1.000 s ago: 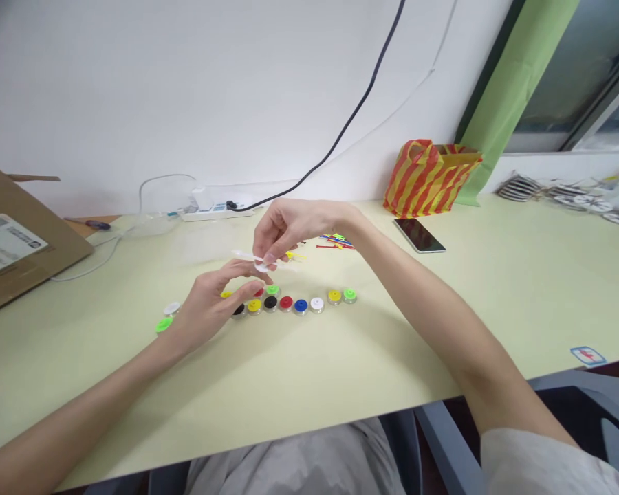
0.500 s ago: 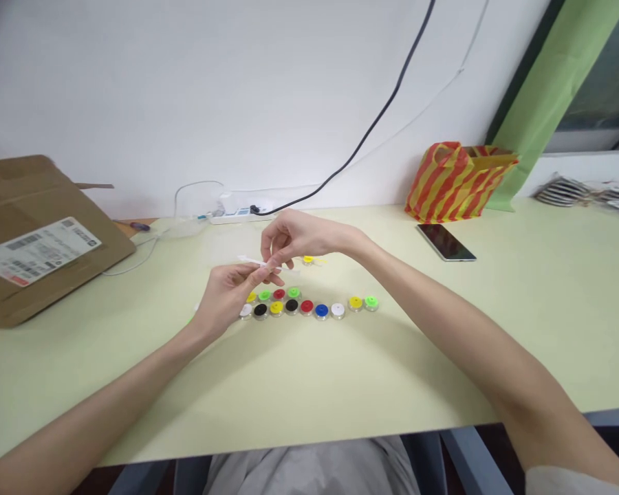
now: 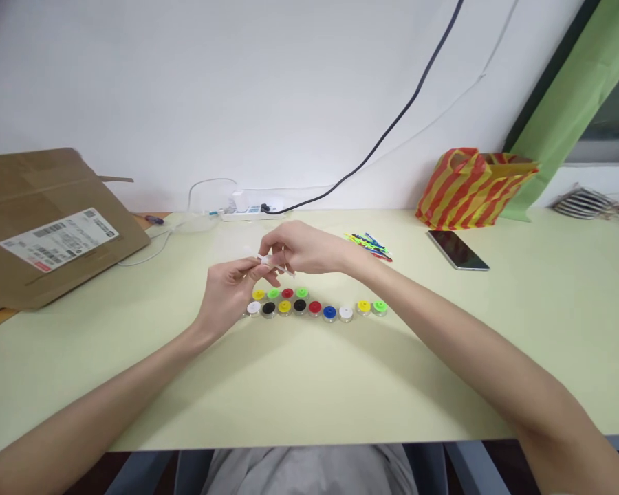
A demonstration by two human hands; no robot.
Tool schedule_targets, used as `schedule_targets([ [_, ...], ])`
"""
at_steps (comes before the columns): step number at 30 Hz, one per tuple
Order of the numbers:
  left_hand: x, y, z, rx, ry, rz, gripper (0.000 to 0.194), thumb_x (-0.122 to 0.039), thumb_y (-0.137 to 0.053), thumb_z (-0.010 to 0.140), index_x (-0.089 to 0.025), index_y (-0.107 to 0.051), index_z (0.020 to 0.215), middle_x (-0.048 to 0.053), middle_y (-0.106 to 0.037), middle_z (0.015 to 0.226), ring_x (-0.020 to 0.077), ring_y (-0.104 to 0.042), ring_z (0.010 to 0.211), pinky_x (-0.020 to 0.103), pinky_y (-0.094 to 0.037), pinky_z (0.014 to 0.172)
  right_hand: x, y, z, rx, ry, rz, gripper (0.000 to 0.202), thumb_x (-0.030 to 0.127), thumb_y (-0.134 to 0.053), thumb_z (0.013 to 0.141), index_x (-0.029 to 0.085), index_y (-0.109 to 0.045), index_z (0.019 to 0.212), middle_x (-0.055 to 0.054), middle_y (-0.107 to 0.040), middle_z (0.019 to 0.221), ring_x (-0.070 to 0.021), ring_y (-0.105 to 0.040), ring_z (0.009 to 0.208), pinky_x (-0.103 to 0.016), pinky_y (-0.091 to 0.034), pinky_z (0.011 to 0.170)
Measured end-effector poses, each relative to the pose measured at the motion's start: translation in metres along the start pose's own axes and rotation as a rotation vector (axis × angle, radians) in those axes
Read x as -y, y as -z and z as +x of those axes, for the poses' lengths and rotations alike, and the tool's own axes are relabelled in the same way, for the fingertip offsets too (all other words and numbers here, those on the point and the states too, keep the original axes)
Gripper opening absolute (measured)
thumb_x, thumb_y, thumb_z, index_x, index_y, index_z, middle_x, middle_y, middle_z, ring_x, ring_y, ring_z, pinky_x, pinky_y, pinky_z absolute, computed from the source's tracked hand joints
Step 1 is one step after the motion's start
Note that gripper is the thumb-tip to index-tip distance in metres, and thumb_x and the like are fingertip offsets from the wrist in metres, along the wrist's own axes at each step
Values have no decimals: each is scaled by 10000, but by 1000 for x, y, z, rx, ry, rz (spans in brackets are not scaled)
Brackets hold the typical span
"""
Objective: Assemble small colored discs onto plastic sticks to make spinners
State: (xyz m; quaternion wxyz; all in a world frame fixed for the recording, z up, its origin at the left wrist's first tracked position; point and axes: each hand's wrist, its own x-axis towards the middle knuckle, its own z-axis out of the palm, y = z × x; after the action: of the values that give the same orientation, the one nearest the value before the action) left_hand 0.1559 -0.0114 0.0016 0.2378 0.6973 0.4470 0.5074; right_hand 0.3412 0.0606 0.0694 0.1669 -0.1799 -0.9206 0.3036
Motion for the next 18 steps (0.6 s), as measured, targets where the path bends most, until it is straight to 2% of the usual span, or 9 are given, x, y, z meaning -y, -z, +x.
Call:
schedule_targets([
  [2, 0, 0, -1, -27, -18, 51, 298, -334, -586, 972, -207, -765, 769, 17, -782, 803, 197, -708, 783, 315, -539, 783, 1, -3, 1, -19, 21, -47, 181, 30, -488, 869, 165, -608, 868, -27, -654, 773, -148, -578, 697, -261, -380, 607],
  [7, 2, 0, -4, -63, -56, 128, 297, -325, -584, 969, -203, -744, 750, -1, -771, 767, 147, -609, 622, 277, -468, 617, -1, -9, 3, -46, 22, -78, 194, 20, -469, 854, 180, -570, 900, -17, -650, 793, -150, -545, 699, -259, -347, 594],
  [10, 4, 2, -1, -76, -49, 140, 323, -340, -572, 980, -201, -752, 749, 3, -768, 771, 148, -619, 634, 271, -474, 621, 0, -12, 3, -90, -15, -90, 194, 48, -468, 889, 175, -588, 973, -20, -658, 787, -148, -550, 681, -257, -349, 597],
  [13, 6, 5, 4, -81, -40, 185, 338, -397, -585, 977, -204, -753, 755, 5, -764, 774, 153, -632, 647, 272, -486, 635, 0, -10, 2, -119, -20, -76, 227, 103, -489, 939, 179, -591, 1126, -37, -695, 868, -151, -587, 709, -255, -386, 626],
  [18, 12, 11, 8, -77, -150, 347, 376, -423, -593, 967, -197, -686, 681, -7, -674, 627, 129, -534, 559, 267, -453, 620, -5, 3, -1, -24, 76, 8, 198, 246, -553, 973, 179, -607, 1152, -47, -710, 906, -160, -642, 782, -252, -451, 661],
])
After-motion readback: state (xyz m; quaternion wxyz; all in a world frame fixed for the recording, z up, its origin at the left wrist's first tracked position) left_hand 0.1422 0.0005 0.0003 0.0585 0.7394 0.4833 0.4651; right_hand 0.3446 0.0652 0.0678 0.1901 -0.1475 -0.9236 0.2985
